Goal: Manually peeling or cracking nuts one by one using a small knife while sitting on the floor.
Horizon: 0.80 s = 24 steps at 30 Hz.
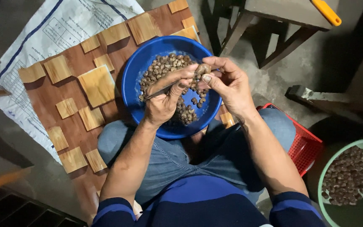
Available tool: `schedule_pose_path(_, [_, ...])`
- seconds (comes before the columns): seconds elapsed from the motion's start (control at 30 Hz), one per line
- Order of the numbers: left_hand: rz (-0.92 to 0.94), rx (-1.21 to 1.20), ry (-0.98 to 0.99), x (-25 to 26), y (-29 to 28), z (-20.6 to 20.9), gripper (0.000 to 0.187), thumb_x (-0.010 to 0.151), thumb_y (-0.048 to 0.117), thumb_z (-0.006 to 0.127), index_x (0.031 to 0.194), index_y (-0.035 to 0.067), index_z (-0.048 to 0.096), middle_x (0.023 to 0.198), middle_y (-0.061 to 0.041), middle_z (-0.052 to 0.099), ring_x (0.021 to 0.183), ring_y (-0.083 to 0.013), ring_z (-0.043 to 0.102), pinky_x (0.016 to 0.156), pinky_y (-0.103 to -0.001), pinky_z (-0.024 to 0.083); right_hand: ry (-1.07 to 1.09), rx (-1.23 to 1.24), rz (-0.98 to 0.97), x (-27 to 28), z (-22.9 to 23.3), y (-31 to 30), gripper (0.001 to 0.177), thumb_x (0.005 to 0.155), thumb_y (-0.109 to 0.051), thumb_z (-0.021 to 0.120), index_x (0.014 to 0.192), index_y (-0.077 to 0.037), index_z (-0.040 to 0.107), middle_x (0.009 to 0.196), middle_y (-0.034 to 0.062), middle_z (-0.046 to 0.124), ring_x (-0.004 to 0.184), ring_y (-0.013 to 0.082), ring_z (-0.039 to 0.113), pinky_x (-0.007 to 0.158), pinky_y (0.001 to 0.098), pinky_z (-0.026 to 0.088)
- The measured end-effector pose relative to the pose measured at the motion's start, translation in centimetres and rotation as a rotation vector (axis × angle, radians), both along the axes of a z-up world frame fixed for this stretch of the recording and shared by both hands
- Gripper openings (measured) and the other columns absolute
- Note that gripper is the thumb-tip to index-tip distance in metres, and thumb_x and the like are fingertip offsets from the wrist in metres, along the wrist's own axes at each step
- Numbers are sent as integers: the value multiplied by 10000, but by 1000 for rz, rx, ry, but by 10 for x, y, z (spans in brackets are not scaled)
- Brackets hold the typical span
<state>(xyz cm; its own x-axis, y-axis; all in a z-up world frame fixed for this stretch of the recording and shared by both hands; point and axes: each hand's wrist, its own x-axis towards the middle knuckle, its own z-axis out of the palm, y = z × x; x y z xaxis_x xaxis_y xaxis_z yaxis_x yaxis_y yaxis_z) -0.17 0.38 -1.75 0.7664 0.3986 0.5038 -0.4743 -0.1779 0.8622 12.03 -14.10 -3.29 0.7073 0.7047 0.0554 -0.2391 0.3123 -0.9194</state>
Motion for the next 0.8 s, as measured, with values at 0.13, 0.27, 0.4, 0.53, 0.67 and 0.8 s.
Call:
schedule_pose_path(0.13, [-16, -31, -3, 0, 0, 0, 222, 1094, 120, 566, 1214, -24, 685, 1371, -234, 635, 1267, -371, 626, 1005, -488, 602, -154, -29, -3, 1, -5, 0, 372, 963, 29, 711, 1298, 109, 570, 1071, 167, 633, 864, 224, 738, 796, 395, 668])
schedule_pose_path(0.27, [34, -24, 64, 0, 2, -9, 230, 1090, 149, 558, 1188, -20, 679, 1294, -225, 684, 1173, -365, 677, 934, -459, 627, -444, -145, -43, -3, -3, -2, 369, 972, 7, 741, 1298, 69, 579, 1030, 165, 656, 864, 227, 726, 783, 377, 623])
schedule_pose_path(0.4, [36, -8, 65, 1, -1, 4, 198, 1069, 162, 601, 1116, 6, 714, 1293, -203, 695, 1183, -336, 681, 924, -432, 628, -544, -195, -98, -5, 9, 0, 327, 966, -13, 770, 1249, 52, 620, 880, 137, 667, 745, 183, 695, 677, 314, 597])
schedule_pose_path(0.53, [68, -103, 89, -3, 1, 8, 162, 1086, 140, 577, 1141, 13, 661, 1233, -197, 704, 1068, -316, 745, 886, -395, 665, -610, -209, -155, 8, 23, -9, 287, 955, 13, 780, 1195, 24, 622, 962, 125, 653, 805, 181, 643, 739, 300, 560])
schedule_pose_path(0.67, [18, -317, 155, -16, 18, 0, 214, 1156, 264, 538, 1314, 120, 559, 1344, -142, 646, 1167, -351, 726, 990, -395, 638, -640, -206, -464, 50, 27, -70, 298, 1028, 97, 655, 1272, -23, 532, 1138, 126, 651, 930, 196, 577, 878, 315, 524])
schedule_pose_path(0.8, [33, -680, 282, -38, 47, -1, 370, 1072, 457, 563, 1283, 156, 611, 1299, -91, 711, 1100, -220, 746, 869, -323, 629, -128, -90, -676, 73, -44, -173, 210, 1077, -116, 684, 1237, -45, 568, 987, 124, 610, 802, 192, 600, 730, 323, 583])
